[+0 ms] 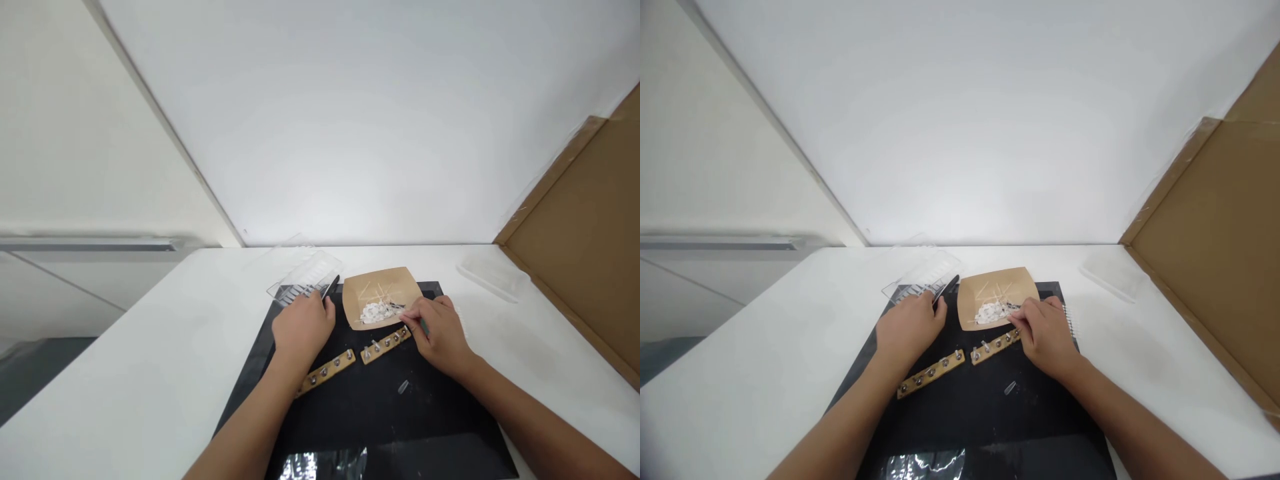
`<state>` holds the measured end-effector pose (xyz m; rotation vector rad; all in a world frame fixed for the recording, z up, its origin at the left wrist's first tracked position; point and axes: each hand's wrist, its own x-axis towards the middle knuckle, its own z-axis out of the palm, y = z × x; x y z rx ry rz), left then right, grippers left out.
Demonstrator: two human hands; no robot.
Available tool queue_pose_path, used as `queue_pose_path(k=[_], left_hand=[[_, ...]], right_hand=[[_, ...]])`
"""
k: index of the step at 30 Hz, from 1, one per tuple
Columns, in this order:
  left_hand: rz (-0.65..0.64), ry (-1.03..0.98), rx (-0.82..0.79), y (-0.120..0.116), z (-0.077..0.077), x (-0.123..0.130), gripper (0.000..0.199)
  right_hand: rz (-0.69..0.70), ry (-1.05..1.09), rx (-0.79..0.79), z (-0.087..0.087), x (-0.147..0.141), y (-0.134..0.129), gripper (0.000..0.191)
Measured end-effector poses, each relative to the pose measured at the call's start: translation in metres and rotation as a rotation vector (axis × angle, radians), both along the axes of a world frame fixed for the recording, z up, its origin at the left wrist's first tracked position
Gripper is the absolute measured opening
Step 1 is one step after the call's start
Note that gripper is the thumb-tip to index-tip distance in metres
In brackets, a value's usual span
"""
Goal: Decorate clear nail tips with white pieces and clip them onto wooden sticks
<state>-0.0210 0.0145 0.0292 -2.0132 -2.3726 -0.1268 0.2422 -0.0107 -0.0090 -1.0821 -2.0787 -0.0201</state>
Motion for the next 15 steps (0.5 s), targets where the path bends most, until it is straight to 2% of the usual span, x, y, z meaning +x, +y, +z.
queue_pose_path(k=[2,4,7,11,15], left_hand=[[-0.026,0.062,0.106,-0.002,-0.004,0.0,0.045],[-0.081,0.088,0.281,-0.004,-0.007,0.0,0.045],[-0.285,-0.018,0.491,-0.006,-0.006,0.001,0.042],[-0.705,-0.35,0.489,-0.011,-0.005,0.012,0.03],[-0.844,-0.567,0.442,-0.026,-0.01,0.031,0.019]], right_hand=[[0.03,-0.019,0.027,0.0,-0.003,-0.001,0.019],[0.052,-0.033,0.048,0.0,-0.005,-0.002,0.019],[0.067,-0.037,0.068,0.003,-0.008,-0.005,0.017],[0.079,-0.046,0.108,0.006,-0.008,-0.008,0.016],[0.1,-0.033,0.165,0.006,-0.007,-0.008,0.015]])
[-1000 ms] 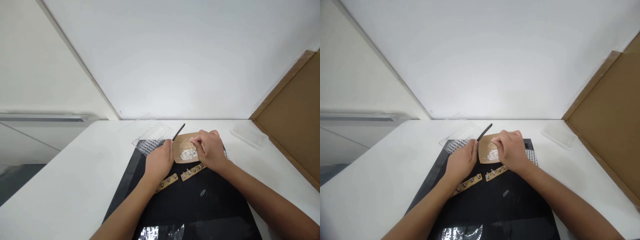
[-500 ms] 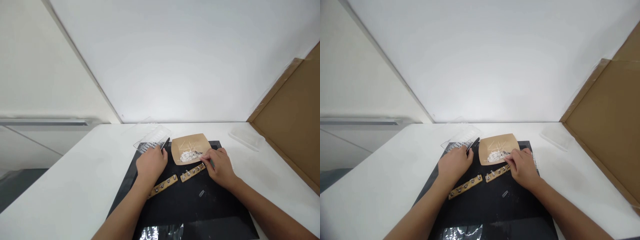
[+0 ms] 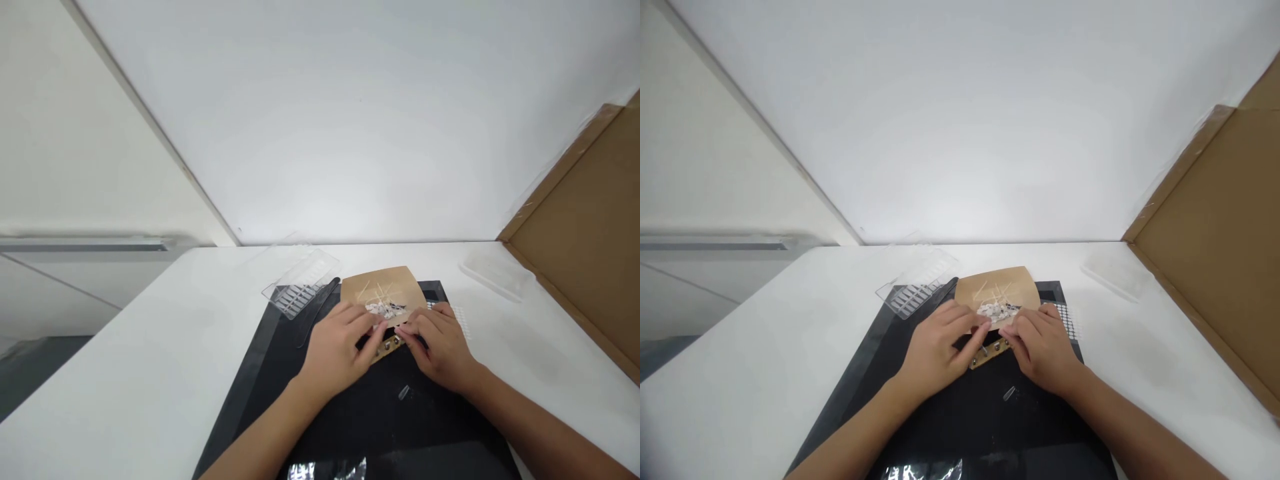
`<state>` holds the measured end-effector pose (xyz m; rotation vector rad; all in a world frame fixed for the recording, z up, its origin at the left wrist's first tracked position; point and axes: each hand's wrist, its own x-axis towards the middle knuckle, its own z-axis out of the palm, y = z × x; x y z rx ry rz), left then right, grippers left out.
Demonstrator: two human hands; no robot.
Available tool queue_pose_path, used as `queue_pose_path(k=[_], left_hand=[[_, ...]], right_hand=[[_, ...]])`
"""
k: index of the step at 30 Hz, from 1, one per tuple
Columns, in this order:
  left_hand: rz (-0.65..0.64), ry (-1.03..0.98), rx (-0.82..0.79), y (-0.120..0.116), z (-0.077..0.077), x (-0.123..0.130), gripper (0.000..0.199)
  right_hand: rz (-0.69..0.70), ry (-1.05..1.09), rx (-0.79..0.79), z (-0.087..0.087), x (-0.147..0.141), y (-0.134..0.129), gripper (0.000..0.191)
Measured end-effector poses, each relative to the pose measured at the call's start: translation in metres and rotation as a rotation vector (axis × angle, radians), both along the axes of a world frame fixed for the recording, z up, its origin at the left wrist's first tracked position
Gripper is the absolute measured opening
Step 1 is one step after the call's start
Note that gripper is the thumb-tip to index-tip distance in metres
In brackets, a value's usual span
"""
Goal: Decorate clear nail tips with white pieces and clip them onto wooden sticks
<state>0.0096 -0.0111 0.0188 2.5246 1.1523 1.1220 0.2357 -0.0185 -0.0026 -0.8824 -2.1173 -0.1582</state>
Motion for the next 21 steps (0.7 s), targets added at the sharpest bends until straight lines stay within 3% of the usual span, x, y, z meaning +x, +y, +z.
queue_pose_path(k=[4,11,21], left_hand=[[-0.081,-0.093,-0.101,-0.0087,-0.0056,0.0102,0.015],[-0.088,-0.198,-0.337,-0.0017,-0.004,0.0092,0.02],[-0.143,-0.329,-0.542,-0.0033,-0.0014,0.0127,0.022]], right_hand=[[0.034,0.023,0.041,-0.001,0.0022,0.0016,0.015],[0.066,-0.003,0.087,-0.0012,0.0038,0.0016,0.019],[0.104,0.022,0.151,0.0048,0.0031,0.0001,0.029]])
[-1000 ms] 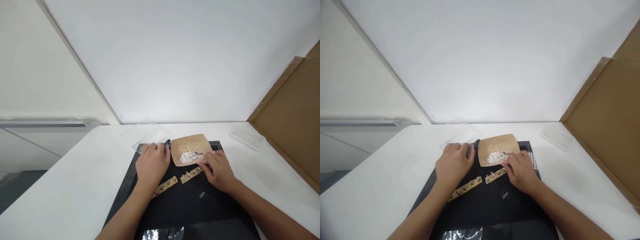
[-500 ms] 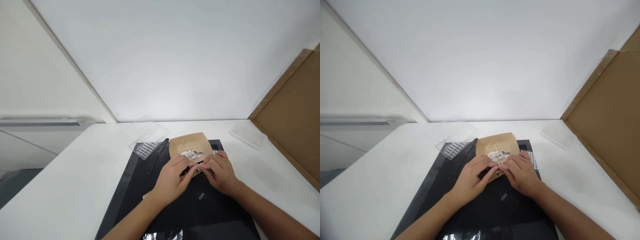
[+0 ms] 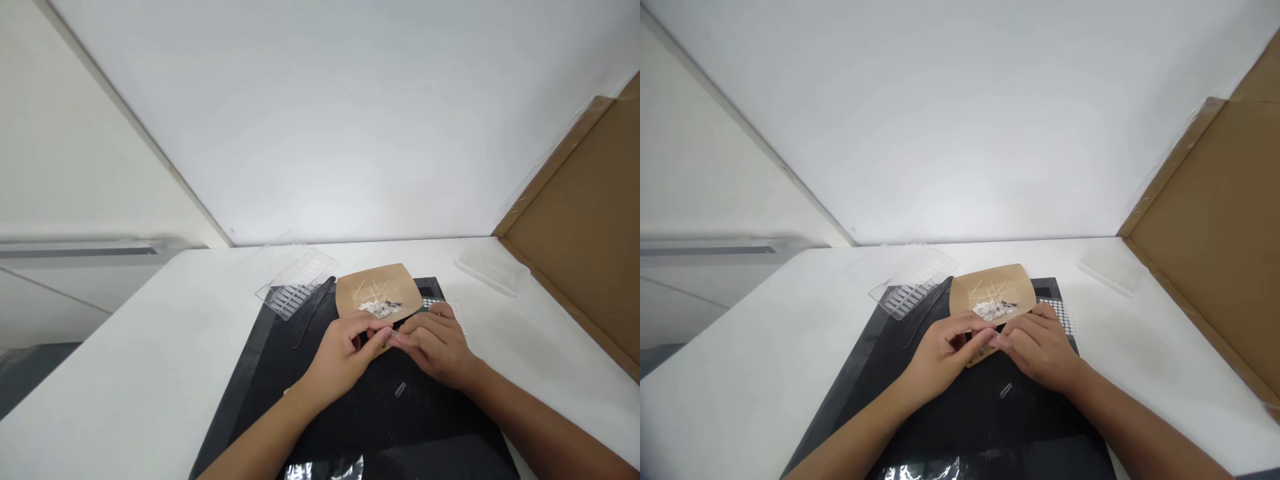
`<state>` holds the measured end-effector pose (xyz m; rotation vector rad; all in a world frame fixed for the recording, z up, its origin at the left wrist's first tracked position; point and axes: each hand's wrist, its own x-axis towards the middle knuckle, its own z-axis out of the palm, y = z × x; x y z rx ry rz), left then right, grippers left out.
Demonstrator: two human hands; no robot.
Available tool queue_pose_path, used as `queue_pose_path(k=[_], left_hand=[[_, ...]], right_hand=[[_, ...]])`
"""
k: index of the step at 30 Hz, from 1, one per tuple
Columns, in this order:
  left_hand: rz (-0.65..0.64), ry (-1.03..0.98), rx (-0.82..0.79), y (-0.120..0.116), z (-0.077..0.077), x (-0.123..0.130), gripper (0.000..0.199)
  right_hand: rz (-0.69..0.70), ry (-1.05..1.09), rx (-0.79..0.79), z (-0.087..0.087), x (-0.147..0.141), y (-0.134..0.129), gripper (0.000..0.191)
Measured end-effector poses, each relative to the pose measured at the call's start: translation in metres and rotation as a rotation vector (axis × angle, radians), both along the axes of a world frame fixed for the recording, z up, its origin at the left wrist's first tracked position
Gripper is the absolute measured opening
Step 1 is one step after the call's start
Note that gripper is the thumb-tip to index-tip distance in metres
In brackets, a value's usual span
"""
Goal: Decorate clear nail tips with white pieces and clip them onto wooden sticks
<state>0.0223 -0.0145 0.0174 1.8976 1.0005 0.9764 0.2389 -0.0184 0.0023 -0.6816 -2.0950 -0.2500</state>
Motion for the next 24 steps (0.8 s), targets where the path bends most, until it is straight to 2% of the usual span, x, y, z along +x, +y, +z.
queue_pose_path(k=[4,9,15,19,24], left_hand=[[0.013,-0.111,-0.044,-0.002,-0.003,0.002,0.021],[0.024,-0.215,-0.216,-0.006,-0.003,0.005,0.024],[0.068,-0.181,-0.311,-0.004,-0.006,0.005,0.031],[0.026,-0.227,-0.373,-0.001,-0.01,0.006,0.041],[0.0,-0.265,-0.419,0.0,-0.013,0.006,0.046]], right_hand=[[0.011,-0.028,0.049,0.003,0.001,-0.002,0.03],[0.006,-0.027,0.054,0.001,0.004,-0.001,0.031],[0.068,0.037,-0.107,-0.002,0.008,0.005,0.023],[0.076,0.084,-0.225,-0.002,0.008,0.008,0.034],[0.12,0.061,-0.214,-0.003,0.008,0.009,0.03]])
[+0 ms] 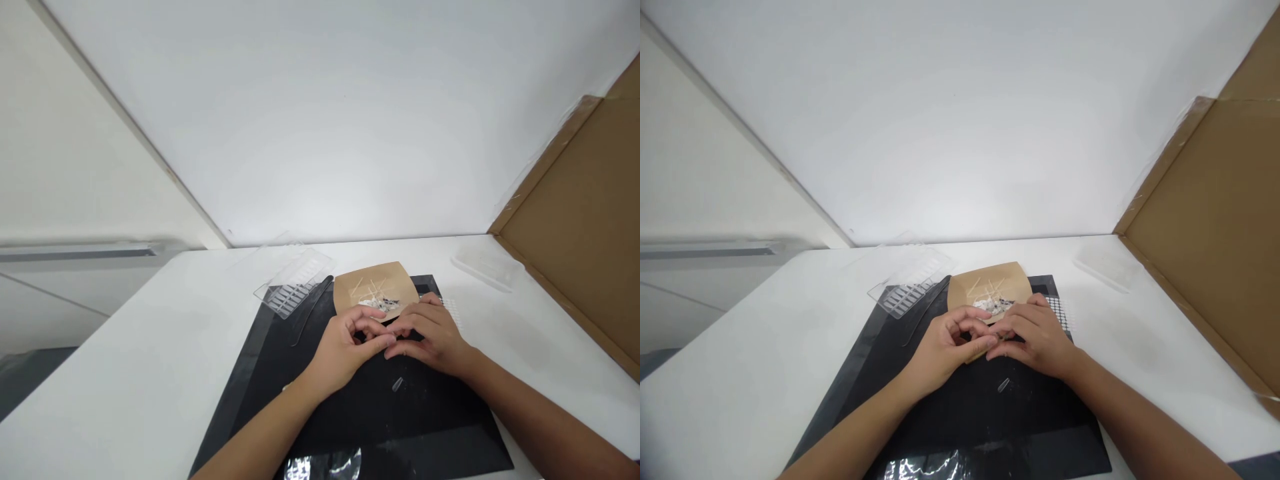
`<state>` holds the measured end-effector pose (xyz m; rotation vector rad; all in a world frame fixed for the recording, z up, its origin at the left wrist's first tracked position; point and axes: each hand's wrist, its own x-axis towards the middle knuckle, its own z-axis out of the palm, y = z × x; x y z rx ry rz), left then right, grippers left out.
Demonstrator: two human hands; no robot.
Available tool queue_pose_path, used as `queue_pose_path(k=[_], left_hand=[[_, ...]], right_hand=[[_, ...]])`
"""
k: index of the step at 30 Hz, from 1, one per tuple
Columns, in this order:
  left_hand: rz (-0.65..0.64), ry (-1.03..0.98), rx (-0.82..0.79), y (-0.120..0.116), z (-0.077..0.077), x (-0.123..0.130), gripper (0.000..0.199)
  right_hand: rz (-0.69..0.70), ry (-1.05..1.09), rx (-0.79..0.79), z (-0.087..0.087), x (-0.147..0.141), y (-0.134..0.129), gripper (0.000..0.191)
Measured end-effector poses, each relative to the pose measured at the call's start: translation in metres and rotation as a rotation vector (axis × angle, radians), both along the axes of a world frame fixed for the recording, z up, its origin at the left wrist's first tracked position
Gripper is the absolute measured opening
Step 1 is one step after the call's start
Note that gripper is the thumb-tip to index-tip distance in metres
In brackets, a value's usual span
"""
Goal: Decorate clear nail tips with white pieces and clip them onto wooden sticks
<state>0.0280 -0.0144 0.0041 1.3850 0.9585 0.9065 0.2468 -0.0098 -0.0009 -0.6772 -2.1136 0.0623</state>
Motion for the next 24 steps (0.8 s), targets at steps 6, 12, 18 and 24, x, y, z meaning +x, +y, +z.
queue_pose_path(k=[6,12,18,24], left_hand=[[0.015,0.08,0.063,0.0,0.001,-0.001,0.044],[0.038,0.486,0.662,0.004,0.002,-0.011,0.017],[-0.039,0.736,0.886,0.002,0.001,-0.014,0.019],[-0.071,0.922,0.856,0.001,0.001,-0.012,0.033]], right_hand=[[0.013,0.01,-0.012,-0.001,0.0,0.001,0.028],[0.015,-0.06,-0.064,-0.003,0.01,0.011,0.027],[0.002,-0.193,-0.087,-0.008,0.022,0.02,0.032],[0.001,-0.287,-0.083,-0.01,0.029,0.024,0.031]])
